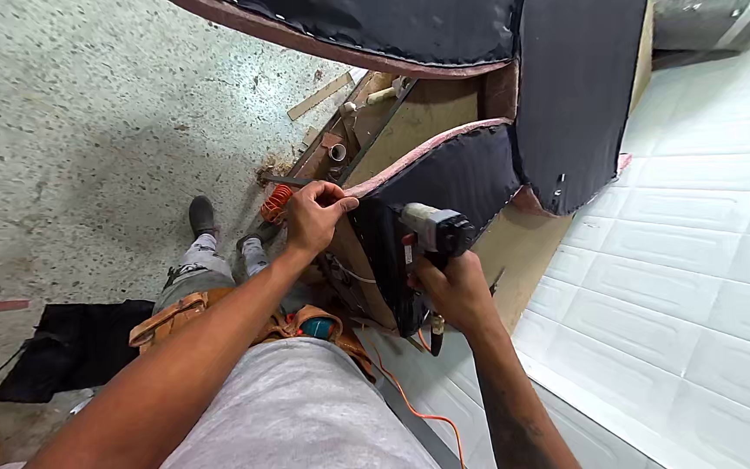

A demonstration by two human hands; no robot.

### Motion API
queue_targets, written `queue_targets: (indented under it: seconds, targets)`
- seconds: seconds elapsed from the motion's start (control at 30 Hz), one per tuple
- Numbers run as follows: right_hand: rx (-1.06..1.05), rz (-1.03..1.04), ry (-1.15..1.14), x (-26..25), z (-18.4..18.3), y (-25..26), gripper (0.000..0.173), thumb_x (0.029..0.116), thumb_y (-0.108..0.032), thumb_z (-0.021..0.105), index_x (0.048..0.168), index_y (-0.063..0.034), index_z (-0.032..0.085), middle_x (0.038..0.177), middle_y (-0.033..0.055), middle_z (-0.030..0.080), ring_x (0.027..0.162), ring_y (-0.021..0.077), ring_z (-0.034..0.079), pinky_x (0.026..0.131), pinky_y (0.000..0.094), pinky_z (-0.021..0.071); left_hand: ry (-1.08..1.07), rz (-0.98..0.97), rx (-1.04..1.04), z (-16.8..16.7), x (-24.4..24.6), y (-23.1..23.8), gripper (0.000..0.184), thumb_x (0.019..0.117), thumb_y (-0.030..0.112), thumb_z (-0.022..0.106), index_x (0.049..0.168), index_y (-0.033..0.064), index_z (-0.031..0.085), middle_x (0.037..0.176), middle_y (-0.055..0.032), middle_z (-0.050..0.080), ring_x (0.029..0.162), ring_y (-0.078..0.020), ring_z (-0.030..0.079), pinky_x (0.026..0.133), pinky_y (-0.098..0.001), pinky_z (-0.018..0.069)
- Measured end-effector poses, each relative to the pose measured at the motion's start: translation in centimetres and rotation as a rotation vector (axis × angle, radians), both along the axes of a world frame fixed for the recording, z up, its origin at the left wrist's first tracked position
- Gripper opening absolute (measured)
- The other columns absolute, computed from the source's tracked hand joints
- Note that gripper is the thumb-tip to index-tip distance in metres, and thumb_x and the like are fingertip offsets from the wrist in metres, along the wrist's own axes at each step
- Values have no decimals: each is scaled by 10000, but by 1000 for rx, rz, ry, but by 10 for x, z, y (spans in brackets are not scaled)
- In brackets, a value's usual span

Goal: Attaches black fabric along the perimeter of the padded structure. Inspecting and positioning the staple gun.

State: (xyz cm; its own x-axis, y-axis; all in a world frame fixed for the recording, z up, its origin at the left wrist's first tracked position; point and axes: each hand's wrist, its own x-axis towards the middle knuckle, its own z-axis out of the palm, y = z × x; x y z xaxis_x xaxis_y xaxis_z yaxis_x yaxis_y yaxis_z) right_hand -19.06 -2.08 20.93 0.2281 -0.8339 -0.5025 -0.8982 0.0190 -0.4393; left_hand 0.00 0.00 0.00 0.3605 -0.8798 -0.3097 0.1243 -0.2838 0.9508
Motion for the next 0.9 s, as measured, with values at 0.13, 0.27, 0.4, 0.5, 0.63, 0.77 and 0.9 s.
queue_targets:
  seconds: [0.13,0.27,0.4,0.5,0.63,0.77,0.9]
  targets:
    - [-141,222,162,29,-13,13,272,953,-215,653,1223,-180,651,996,-23,694,747,99,672,651,397,617,160,-110,-68,-15,10,-4,210,837,301,871,943,164,753,862,53,738,770,-75,707,735,-314,632]
    - [-227,303,226,47,-30,34,427,927,-188,688,1344,-164,601,1218,16,661,928,127,690,724,408,618,320,-236,-141,-31,26,-13,173,867,221,844,984,116,772,887,7,759,780,-108,728,740,-337,647]
    - [-248,301,268,57,-41,44,502,913,-163,701,1395,-147,565,1277,38,635,954,153,697,724,423,624,461,-359,-156,-41,37,-21,171,887,189,821,1001,75,765,876,-40,751,717,-147,712,677,-337,633]
    - [-265,281,286,65,-44,48,488,921,-173,690,1392,-142,566,1280,39,635,949,155,701,712,423,626,538,-422,-179,-48,42,-27,178,888,170,819,1010,58,756,883,-62,745,713,-171,708,669,-343,629]
    - [-274,240,321,82,-50,55,484,931,-155,686,1397,-152,556,1301,36,627,979,155,696,736,423,625,577,-462,-212,-57,45,-30,175,896,168,811,1015,54,753,895,-70,748,725,-184,721,674,-356,642]
    - [-308,209,344,90,-57,64,515,936,-172,680,1430,-150,537,1299,52,624,943,166,703,697,429,623,607,-462,-212,-59,45,-30,174,902,166,805,1016,46,751,899,-77,752,728,-189,725,678,-360,645]
    - [-307,193,363,96,-59,68,544,939,-179,683,1452,-131,511,1313,77,620,968,186,702,718,437,618,644,-479,-232,-64,44,-31,180,905,173,804,1014,41,750,905,-80,750,736,-194,725,675,-359,645]
